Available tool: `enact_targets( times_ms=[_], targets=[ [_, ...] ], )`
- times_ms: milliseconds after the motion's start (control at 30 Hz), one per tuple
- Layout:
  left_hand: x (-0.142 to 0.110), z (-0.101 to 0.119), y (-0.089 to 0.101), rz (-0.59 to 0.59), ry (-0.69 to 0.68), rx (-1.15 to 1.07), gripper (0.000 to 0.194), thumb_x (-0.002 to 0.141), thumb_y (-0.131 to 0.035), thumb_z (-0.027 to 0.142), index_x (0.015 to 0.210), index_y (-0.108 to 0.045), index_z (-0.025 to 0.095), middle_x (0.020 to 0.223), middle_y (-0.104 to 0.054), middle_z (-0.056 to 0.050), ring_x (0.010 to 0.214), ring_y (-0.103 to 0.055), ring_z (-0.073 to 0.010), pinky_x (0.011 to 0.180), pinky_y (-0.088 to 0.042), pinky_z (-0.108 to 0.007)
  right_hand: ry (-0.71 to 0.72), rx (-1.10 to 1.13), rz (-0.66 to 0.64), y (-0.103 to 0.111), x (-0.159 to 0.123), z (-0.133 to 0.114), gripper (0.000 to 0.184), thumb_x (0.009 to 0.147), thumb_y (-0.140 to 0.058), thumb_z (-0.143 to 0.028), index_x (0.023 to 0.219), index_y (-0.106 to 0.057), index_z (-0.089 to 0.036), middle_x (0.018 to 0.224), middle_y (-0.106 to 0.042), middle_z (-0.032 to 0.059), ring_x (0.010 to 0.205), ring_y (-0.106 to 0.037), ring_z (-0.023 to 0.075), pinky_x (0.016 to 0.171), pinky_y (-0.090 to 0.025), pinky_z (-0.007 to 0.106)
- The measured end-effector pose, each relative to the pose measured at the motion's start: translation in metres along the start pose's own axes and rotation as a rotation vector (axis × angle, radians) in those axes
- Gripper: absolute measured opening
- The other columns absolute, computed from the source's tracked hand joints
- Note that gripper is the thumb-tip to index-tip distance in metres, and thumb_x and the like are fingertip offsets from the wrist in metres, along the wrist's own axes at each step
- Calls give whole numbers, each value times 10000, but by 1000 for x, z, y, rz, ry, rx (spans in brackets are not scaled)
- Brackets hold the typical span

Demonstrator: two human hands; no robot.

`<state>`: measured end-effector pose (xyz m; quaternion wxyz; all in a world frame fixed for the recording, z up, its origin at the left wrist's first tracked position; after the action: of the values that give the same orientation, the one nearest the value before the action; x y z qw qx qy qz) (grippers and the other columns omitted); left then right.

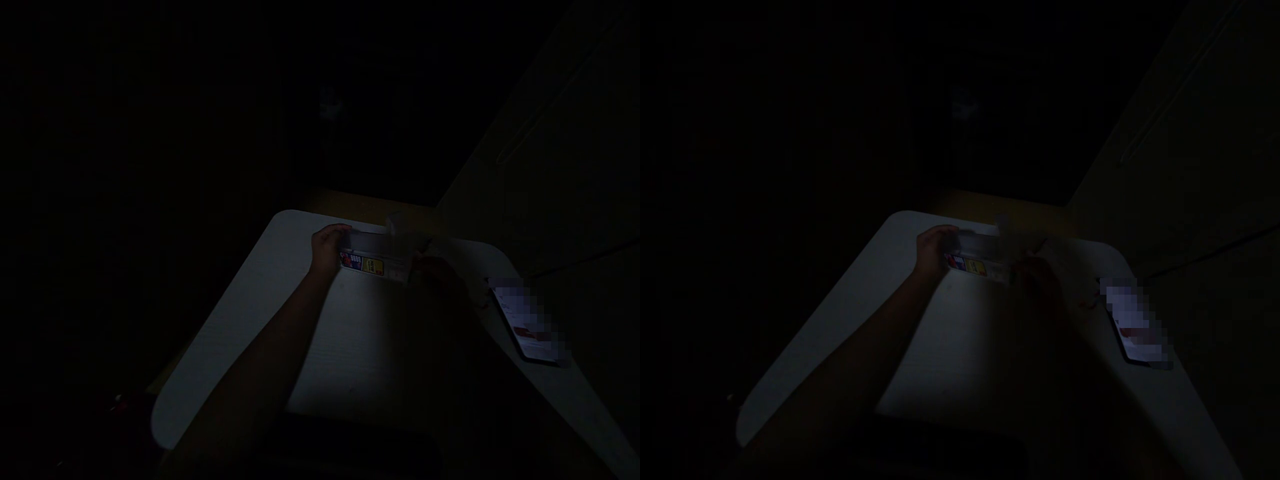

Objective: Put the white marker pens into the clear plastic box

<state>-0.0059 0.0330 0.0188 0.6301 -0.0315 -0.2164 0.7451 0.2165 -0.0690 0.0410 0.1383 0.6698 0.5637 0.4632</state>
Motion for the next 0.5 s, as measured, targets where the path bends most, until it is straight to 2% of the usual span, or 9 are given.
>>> enact_targets(
  times_ms=[67, 133, 200, 333, 500],
  targets=[
    [0, 0, 0, -4, 6, -13, 191, 592, -506, 221, 630, -688, 179, 627, -653, -8, 604, -564, -133, 606, -431, -257, 31, 1, -4, -2, 0, -3, 287, 833, -345, -251, 924, -616, -219, 1032, -611, 71, 1039, -547, 183, 895, -426, 361],
    [0, 0, 0, -5, 4, -27, 192, 590, -506, 217, 633, -689, 178, 630, -656, -8, 608, -567, -134, 607, -434, -257, 4, 2, 25, -3, -2, -7, 282, 834, -357, -252, 973, -600, -224, 1097, -589, 70, 1084, -522, 192, 910, -416, 382],
    [1, -1, 0, 4, -5, -29, 187, 587, -509, 210, 621, -690, 180, 625, -657, -8, 612, -567, -133, 610, -435, -255, -35, 11, 54, -2, -5, -12, 283, 820, -389, -261, 1022, -584, -224, 1154, -558, 78, 1073, -525, 197, 867, -443, 374],
    [2, -4, 1, 8, -3, -25, 187, 598, -510, 204, 631, -693, 185, 619, -653, -3, 591, -556, -128, 592, -428, -254, -102, -6, 91, 1, -8, -17, 296, 808, -416, -271, 1047, -579, -209, 1162, -546, 95, 935, -577, 172, 740, -489, 314],
    [2, -4, 0, -7, -14, -21, 185, 608, -513, 209, 640, -694, 182, 635, -656, -10, 640, -574, -141, 620, -437, -258, 20, -51, 74, -5, -8, -13, 295, 836, -373, -247, 1035, -581, -182, 1114, -575, 107, 1070, -533, 191, 888, -448, 351]
  ],
)
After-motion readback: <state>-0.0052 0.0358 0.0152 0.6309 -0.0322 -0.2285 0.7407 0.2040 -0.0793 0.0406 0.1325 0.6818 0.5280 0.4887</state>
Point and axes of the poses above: each hand's wrist, its own x-axis towards the middle knuckle, its own y-axis out of the back of the hand, z = x × y, the point moved 3 cm from there along x, towards the middle knuckle
